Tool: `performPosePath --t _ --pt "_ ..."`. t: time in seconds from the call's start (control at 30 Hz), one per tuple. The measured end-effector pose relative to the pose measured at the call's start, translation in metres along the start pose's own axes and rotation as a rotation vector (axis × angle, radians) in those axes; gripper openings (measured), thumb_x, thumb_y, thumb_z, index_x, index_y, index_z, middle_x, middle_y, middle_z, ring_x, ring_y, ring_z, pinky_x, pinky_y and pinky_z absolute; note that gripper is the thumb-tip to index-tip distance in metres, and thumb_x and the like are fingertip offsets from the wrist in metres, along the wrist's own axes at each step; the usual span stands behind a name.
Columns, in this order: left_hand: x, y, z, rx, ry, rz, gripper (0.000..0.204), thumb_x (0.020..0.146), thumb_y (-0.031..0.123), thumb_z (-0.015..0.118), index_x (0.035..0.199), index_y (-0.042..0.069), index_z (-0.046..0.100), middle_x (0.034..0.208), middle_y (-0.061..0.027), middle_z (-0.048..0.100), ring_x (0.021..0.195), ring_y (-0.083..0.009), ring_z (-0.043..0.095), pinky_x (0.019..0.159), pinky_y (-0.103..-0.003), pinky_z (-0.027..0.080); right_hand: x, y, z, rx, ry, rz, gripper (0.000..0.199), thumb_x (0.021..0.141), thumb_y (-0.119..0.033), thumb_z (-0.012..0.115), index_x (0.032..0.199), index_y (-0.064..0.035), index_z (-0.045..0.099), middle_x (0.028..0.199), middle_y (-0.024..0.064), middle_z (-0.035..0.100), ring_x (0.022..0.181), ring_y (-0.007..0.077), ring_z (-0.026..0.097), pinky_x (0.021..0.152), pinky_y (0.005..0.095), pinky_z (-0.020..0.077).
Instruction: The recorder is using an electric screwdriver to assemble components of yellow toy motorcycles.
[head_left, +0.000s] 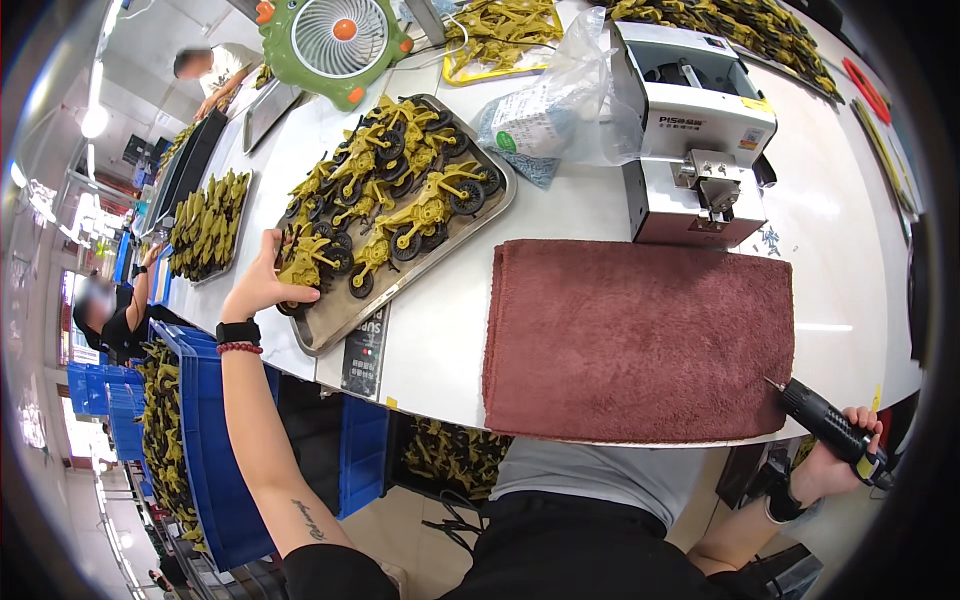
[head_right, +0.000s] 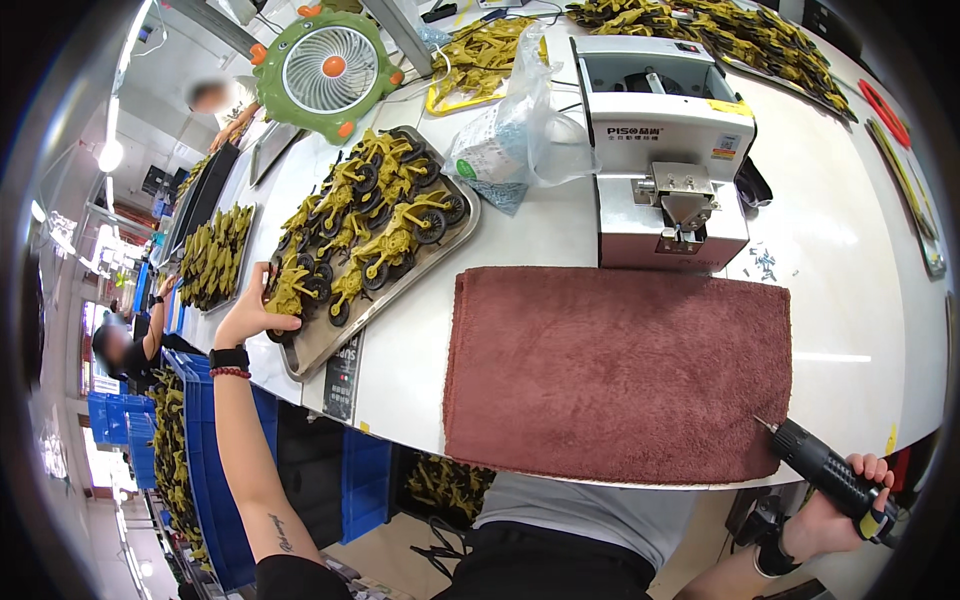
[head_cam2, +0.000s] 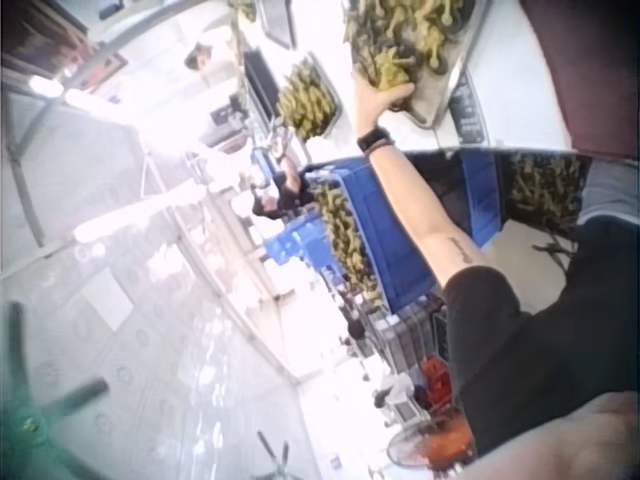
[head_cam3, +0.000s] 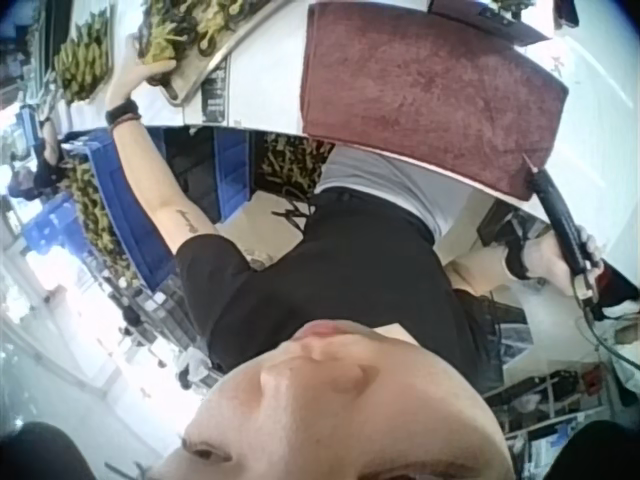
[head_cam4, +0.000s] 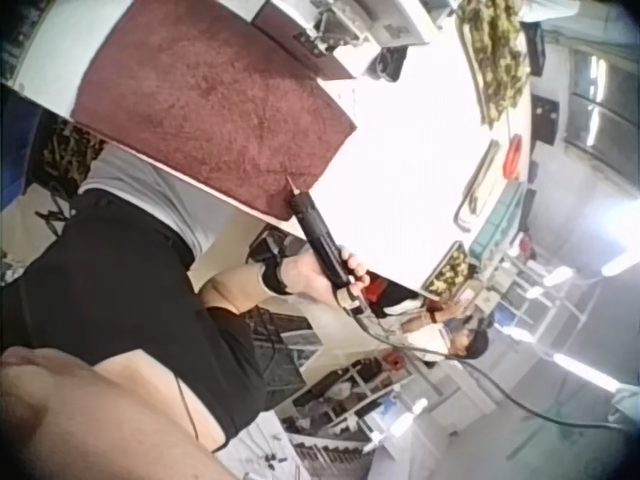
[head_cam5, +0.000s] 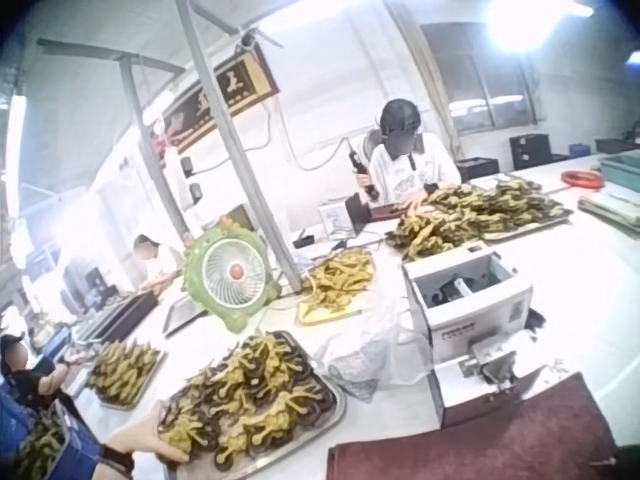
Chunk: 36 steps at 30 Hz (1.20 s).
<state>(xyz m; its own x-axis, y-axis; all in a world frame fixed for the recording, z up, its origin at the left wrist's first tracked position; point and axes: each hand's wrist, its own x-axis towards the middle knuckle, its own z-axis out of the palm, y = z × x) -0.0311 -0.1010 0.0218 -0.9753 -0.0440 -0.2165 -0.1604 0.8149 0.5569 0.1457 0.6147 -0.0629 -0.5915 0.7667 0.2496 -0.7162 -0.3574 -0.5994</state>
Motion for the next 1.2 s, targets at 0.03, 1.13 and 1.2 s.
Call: performPosePath --t 0.03,1.13,1.2 --pt "-0.001 0.003 0.001 -0.058 -0.012 -0.011 0.084 0.057 0.021 0.087 0.12 0.007 0.033 0.099 -0.0126 0.058 0.093 -0.018 0.058 0.083 -0.03 0.047 -0.001 0.0 0.001 -0.002 0.006 0.001 0.015 0.088 -0.009 0.054 0.098 0.0006 0.05 0.088 0.0084 0.042 0.085 0.0188 0.043 0.082 0.0325 0.0392" --pt "-0.046 -0.051 -0.063 -0.803 0.784 0.061 0.034 0.081 0.011 0.066 0.111 0.0 0.055 0.101 -0.0074 0.063 0.086 -0.0185 0.064 0.074 -0.031 0.052 -0.016 0.01 0.017 0.097 0.004 0.009 0.019 0.086 -0.012 0.059 0.1 -0.0023 0.051 0.088 0.0052 0.044 0.081 0.0154 0.044 0.078 0.0295 0.042" --pt "-0.059 -0.007 -0.052 -0.921 0.705 0.123 0.037 0.083 0.013 0.064 0.115 -0.003 0.055 0.105 -0.0103 0.065 0.09 -0.0199 0.065 0.08 -0.032 0.054 -0.018 0.017 0.021 0.096 0.023 -0.001 0.019 0.086 -0.013 0.059 0.101 -0.0027 0.052 0.088 0.0048 0.045 0.08 0.0153 0.044 0.077 0.0293 0.0424"
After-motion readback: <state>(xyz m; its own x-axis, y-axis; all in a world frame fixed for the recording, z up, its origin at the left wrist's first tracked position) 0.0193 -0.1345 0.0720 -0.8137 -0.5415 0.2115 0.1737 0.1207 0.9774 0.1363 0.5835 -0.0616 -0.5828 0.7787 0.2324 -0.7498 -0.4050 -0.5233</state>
